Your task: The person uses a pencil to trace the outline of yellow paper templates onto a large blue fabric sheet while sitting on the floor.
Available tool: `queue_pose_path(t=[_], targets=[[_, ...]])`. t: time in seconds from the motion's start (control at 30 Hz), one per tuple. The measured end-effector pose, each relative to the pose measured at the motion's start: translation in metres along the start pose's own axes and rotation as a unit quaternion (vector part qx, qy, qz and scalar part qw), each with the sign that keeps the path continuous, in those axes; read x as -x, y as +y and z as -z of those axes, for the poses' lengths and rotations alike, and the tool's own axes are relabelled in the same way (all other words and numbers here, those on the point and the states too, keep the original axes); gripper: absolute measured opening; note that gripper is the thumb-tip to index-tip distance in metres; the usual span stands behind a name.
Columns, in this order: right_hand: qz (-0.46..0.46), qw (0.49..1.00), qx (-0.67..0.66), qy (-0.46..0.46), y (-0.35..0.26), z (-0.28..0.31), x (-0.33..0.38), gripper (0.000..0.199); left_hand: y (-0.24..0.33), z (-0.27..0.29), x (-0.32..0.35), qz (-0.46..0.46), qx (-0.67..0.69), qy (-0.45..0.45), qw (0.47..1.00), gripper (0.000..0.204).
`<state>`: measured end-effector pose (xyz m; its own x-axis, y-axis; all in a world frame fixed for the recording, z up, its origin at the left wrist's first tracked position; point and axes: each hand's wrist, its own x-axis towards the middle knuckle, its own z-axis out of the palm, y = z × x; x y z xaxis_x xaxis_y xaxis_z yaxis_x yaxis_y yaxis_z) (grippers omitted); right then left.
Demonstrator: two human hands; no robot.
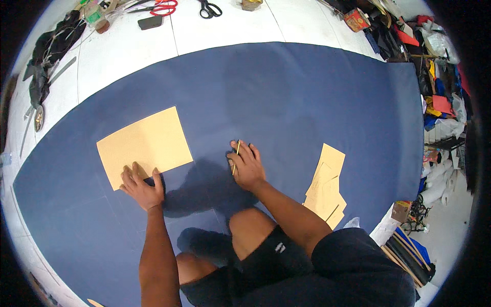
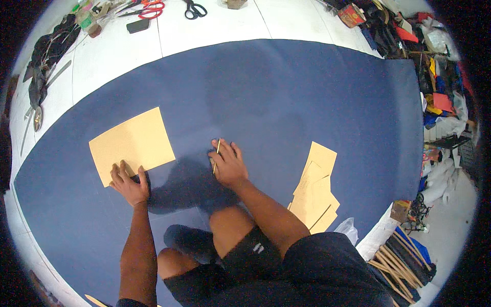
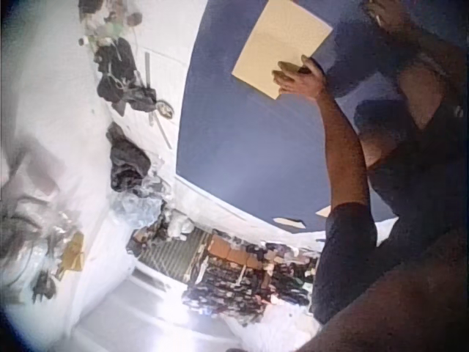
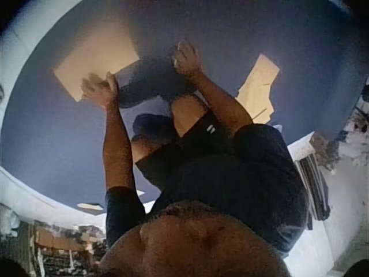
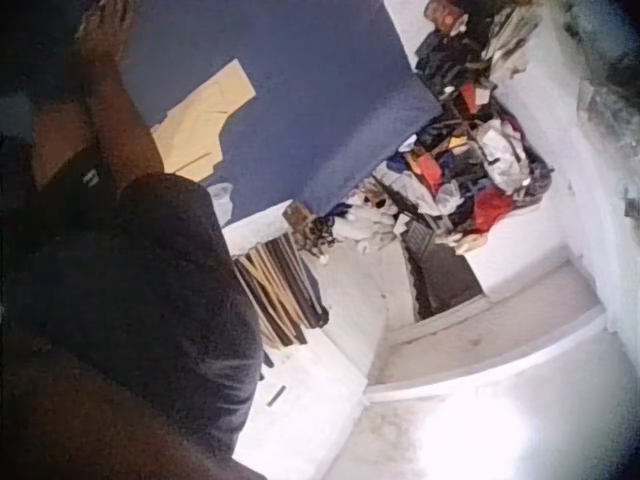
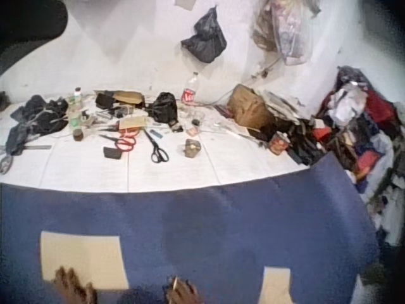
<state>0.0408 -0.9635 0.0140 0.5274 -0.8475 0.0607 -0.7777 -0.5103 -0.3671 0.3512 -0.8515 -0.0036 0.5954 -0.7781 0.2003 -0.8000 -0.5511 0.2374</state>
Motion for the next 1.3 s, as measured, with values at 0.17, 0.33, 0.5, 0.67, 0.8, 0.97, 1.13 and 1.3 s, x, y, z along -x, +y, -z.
queue_pose_path(t=[0.17,0.33,0.5,0.67,0.8,0.97,1.13,1.3], targets=[[0.013,1.000,-0.016,0.022,0.005,-0.001,0.001,0.018,-0.002,-0.004,0.003,0.002,0.023,0.013,1.000,0.059],[0.028,0.999,-0.011,0.027,0.004,0.001,-0.003,0.019,-0.012,-0.010,0.000,-0.003,0.082,0.030,0.996,0.059],[0.064,0.996,0.024,0.063,0.001,-0.008,-0.002,0.022,-0.032,0.017,-0.001,-0.066,0.132,-0.040,0.988,0.067],[0.101,0.987,0.046,0.117,0.016,-0.014,-0.004,0.026,-0.006,0.074,0.105,-0.107,0.105,-0.233,0.961,0.070],[0.050,0.996,-0.036,0.063,0.003,-0.014,-0.009,0.029,-0.020,0.142,0.221,-0.147,0.197,-0.265,0.932,0.066],[0.161,0.980,0.045,0.111,0.017,-0.010,-0.016,0.032,-0.161,0.275,0.312,0.037,0.063,-0.349,0.934,0.051],[0.169,0.978,0.056,0.104,0.024,-0.023,-0.016,0.039,-0.255,0.407,0.444,0.302,-0.089,-0.307,0.898,0.042],[0.195,0.974,0.107,0.047,0.064,-0.035,-0.036,0.049,-0.240,0.420,0.586,0.420,-0.042,-0.373,0.826,0.047]])
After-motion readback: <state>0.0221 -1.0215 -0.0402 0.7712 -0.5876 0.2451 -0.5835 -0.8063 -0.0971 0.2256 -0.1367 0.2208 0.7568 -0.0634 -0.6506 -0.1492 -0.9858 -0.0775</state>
